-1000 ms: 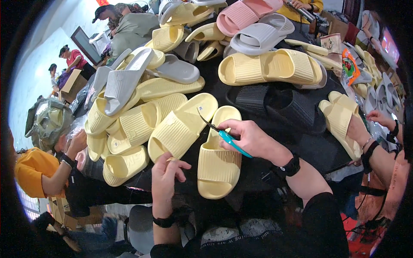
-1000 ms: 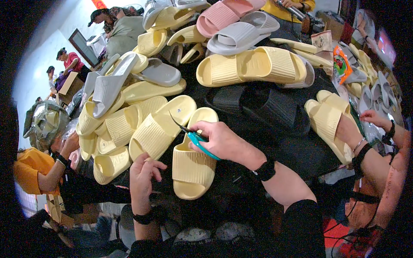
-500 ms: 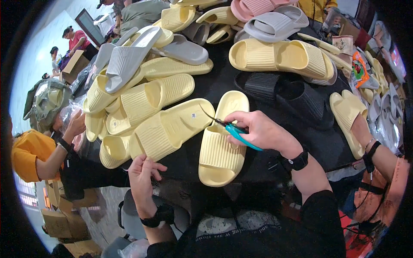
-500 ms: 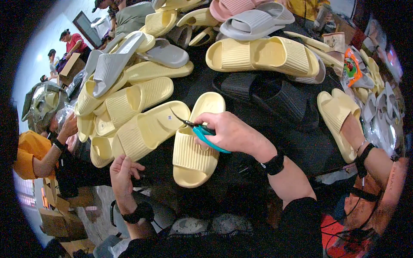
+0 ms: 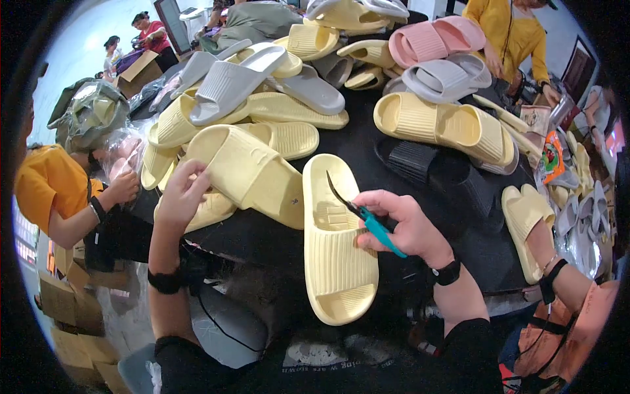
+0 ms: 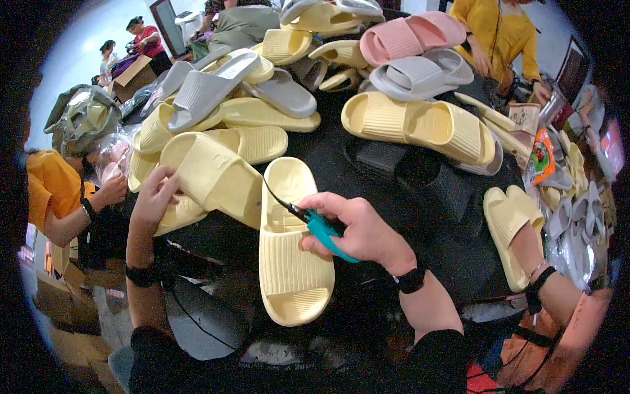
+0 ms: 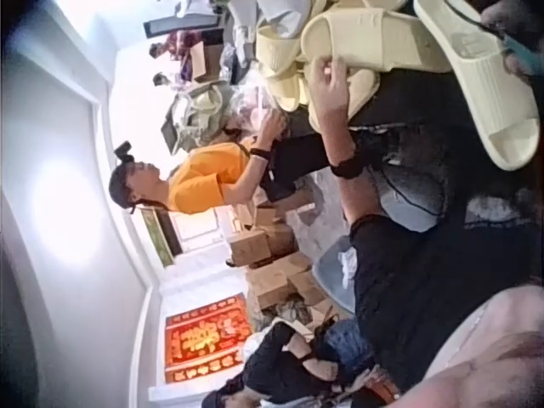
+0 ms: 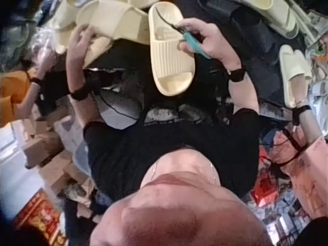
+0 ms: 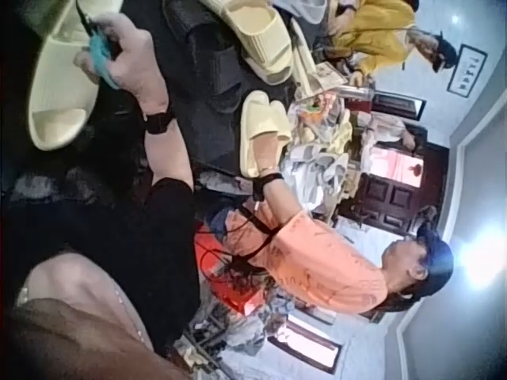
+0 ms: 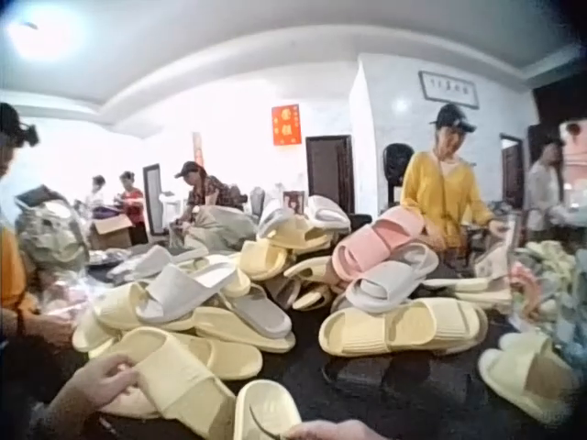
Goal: Trimming excess material and loose threads from manufactured slide sandals using scissors.
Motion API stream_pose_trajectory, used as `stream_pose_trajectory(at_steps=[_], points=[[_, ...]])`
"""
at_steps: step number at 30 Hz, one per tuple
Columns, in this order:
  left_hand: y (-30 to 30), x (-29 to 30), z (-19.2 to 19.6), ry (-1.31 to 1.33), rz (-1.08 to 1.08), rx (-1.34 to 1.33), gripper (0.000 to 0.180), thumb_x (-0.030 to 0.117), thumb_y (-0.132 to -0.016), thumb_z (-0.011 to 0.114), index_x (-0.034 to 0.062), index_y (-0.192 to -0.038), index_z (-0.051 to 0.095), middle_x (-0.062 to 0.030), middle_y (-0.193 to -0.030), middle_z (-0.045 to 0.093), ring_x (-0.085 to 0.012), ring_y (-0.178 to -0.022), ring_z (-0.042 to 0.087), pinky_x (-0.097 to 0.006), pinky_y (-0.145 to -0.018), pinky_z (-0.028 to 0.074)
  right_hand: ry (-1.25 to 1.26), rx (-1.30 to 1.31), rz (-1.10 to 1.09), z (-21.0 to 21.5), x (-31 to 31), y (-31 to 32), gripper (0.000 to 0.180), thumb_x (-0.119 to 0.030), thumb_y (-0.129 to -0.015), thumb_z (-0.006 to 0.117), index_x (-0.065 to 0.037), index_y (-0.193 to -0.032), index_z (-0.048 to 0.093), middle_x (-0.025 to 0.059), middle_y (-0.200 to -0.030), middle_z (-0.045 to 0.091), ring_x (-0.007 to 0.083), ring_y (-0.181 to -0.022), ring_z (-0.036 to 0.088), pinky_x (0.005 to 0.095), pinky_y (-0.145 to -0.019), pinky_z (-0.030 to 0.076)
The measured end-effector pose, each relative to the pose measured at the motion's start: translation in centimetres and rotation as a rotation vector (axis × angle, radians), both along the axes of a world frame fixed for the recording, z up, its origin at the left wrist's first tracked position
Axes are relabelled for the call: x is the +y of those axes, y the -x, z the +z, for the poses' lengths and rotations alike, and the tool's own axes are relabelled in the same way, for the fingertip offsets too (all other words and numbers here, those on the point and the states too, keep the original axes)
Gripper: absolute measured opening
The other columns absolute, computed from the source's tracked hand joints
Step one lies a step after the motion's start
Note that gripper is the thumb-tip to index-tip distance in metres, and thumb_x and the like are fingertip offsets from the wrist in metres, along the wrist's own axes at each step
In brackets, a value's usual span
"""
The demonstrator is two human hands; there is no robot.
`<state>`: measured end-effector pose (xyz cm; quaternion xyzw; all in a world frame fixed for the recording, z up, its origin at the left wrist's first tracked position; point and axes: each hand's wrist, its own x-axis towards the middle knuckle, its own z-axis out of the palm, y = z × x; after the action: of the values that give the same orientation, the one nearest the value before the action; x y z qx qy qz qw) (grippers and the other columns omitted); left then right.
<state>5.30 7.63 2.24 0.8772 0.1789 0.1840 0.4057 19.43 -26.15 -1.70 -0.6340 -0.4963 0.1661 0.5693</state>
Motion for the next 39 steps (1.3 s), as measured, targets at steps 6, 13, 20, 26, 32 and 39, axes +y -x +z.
stream_pose_trajectory(at_steps=[6,13,20,26,32,39], points=[[-5.2,-0.1,0.5,0.193,-0.088,-0.068,0.024,0.021,-0.090,0.053,-0.0010,-0.098,0.056,-0.0033,-0.084,0.054,-0.0091,-0.072,0.054,-0.022,-0.061,0.047,-0.033,-0.014,0.101,-0.1,-0.5,0.4,0.046,-0.013,-0.072,0.078,-0.004,-0.112,0.057,0.0047,-0.078,0.062,0.0069,-0.069,0.055,0.0241,-0.065,0.047],[-10.5,-1.3,-0.8,0.453,-0.208,-0.096,0.021,0.016,-0.086,0.052,0.0021,-0.102,0.055,-0.0012,-0.082,0.051,-0.0086,-0.068,0.048,-0.022,-0.058,0.042,-0.069,-0.124,0.170,-0.1,-0.3,0.3,0.054,-0.018,-0.069,0.082,-0.003,-0.113,0.056,0.0049,-0.081,0.062,0.0108,-0.072,0.059,0.0251,-0.065,0.047],[-13.3,-5.4,-2.6,0.662,-0.399,0.021,0.050,0.008,-0.082,0.049,0.0015,-0.131,0.042,-0.0089,-0.110,0.054,-0.0145,-0.096,0.053,-0.025,-0.085,0.043,-0.061,-0.005,0.133,-1.2,-0.4,-0.4,0.053,-0.016,-0.071,0.080,-0.003,-0.116,0.054,0.0043,-0.080,0.061,0.0086,-0.069,0.053,0.0235,-0.064,0.045],[-13.8,-5.8,-6.0,0.829,-0.323,0.006,0.056,0.009,-0.081,0.049,-0.0030,-0.135,0.036,-0.0159,-0.125,0.049,-0.0202,-0.108,0.050,-0.029,-0.091,0.042,-0.056,-0.100,-0.022,-1.4,0.3,-0.5,0.046,-0.018,-0.076,0.075,-0.003,-0.114,0.054,0.0059,-0.077,0.061,0.0099,-0.067,0.056,0.0261,-0.063,0.047],[-13.3,-8.7,-7.2,0.894,-0.157,0.082,0.060,0.016,-0.086,0.051,-0.0012,-0.139,0.030,-0.0145,-0.124,0.050,-0.0190,-0.108,0.051,-0.028,-0.089,0.043,-0.038,-0.015,-0.169,-1.7,0.0,-1.2,0.044,-0.023,-0.077,0.074,-0.004,-0.112,0.055,0.0099,-0.073,0.060,0.0125,-0.064,0.058,0.0279,-0.062,0.048],[-8.2,-10.4,-8.5,1.057,-0.342,0.007,0.055,0.024,-0.096,0.046,-0.0021,-0.139,0.025,-0.0149,-0.123,0.051,-0.0220,-0.103,0.057,-0.033,-0.086,0.048,-0.095,-0.063,-0.261,-1.8,0.3,-1.4,0.045,-0.026,-0.078,0.073,-0.001,-0.110,0.054,0.0137,-0.078,0.062,0.0203,-0.070,0.063,0.0305,-0.063,0.049]])
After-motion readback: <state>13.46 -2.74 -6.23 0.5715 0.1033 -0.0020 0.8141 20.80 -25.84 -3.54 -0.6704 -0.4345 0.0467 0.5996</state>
